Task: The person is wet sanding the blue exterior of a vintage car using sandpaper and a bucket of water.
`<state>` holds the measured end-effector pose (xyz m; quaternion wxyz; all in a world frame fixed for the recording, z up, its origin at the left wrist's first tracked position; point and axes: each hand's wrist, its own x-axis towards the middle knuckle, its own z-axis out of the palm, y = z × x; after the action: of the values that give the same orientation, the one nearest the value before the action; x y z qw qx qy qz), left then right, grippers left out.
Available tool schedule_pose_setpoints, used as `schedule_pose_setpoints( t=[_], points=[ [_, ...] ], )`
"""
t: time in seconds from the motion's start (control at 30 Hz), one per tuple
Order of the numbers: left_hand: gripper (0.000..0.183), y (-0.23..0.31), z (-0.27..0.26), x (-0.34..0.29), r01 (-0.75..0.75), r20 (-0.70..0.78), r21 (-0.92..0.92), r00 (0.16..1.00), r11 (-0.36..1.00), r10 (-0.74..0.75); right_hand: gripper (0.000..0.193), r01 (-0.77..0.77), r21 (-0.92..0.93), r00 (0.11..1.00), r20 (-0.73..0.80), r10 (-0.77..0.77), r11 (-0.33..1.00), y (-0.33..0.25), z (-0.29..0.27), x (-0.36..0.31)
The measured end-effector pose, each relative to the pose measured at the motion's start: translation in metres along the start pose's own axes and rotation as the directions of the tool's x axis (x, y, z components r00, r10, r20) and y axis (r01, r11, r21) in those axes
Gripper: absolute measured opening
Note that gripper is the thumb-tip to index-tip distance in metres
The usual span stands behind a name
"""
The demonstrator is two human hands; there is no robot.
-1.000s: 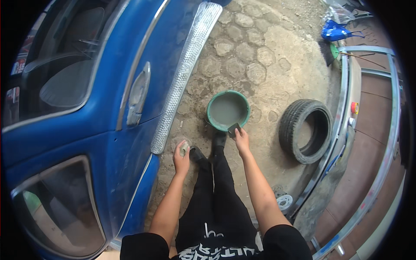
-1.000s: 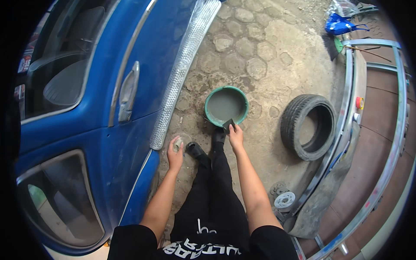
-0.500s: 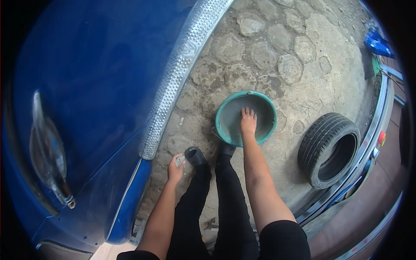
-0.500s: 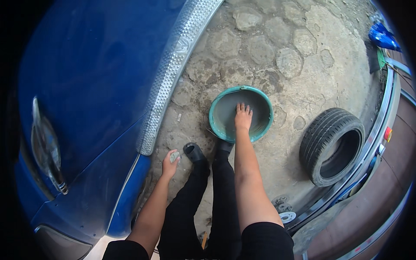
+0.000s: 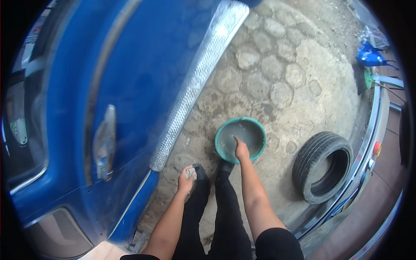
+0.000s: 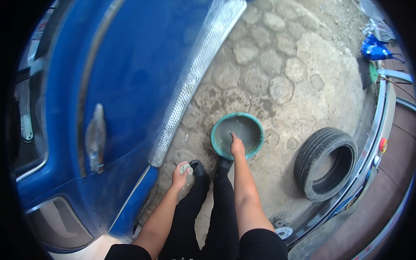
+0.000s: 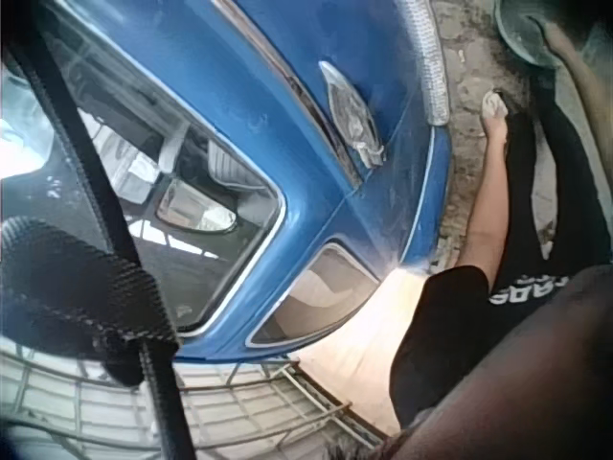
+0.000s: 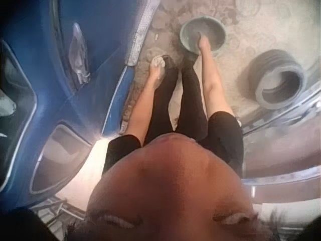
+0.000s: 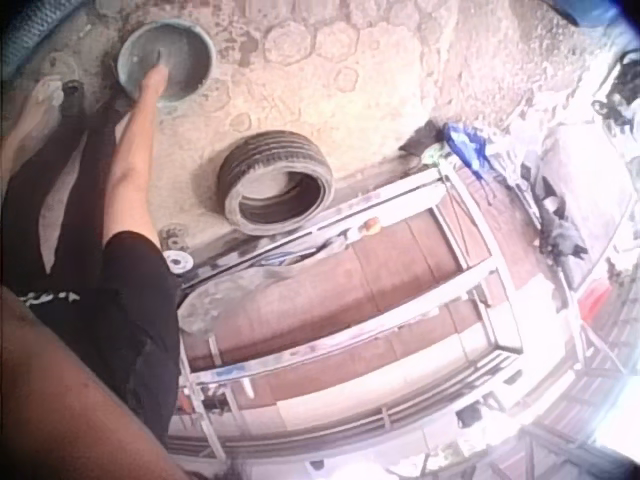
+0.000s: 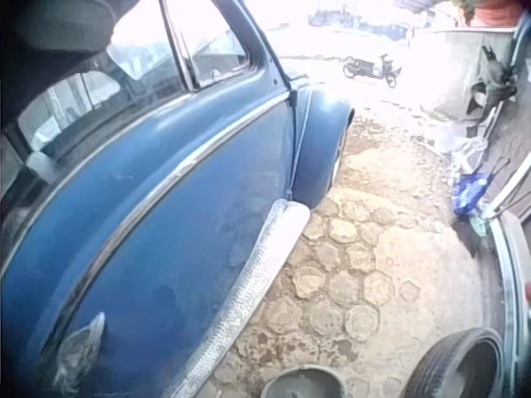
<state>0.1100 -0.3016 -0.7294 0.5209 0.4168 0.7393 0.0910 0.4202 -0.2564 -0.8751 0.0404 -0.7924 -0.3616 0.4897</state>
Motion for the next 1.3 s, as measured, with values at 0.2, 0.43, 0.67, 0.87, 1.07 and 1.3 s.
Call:
schedule_pose_setpoints(
  t=[0.2,0.43,0.67,0.87,1.07,1.3],
  points=[
    [0.037,0.092,-0.016,-0.052,-0.268,0.061,0.062,0.962,0.961,0.265,0.049,0.46,0.141,0.815,-0.46,-0.354,0.877,-0.067,-0.118,-0.107],
    [0.037,0.249,-0.05,-0.132,-0.377,0.112,-0.151,0.912,0.914,0.395,0.048,0.614,0.101,0.626,-0.666,-0.405,0.783,-0.127,-0.236,-0.205],
    [0.038,0.352,-0.101,-0.19,-0.673,-0.037,-0.2,0.732,0.713,0.68,0.042,0.631,0.098,0.546,-0.761,-0.35,0.77,-0.166,-0.282,-0.258],
    [0.037,0.407,-0.184,-0.23,-0.778,-0.298,-0.136,0.623,0.613,0.723,0.036,0.678,0.065,0.552,-0.703,-0.449,0.732,-0.184,-0.262,-0.245],
    [0.04,0.445,-0.222,-0.226,-0.853,-0.436,-0.091,0.499,0.514,0.749,0.03,0.413,0.14,0.698,-0.684,-0.214,0.9,-0.216,-0.306,-0.223],
    [0.04,0.526,-0.351,-0.284,-0.933,-0.662,-0.014,0.278,0.36,0.696,0.057,0.78,0.577,0.555,-0.459,-0.694,0.242,-0.539,-0.411,-0.324]
  ],
)
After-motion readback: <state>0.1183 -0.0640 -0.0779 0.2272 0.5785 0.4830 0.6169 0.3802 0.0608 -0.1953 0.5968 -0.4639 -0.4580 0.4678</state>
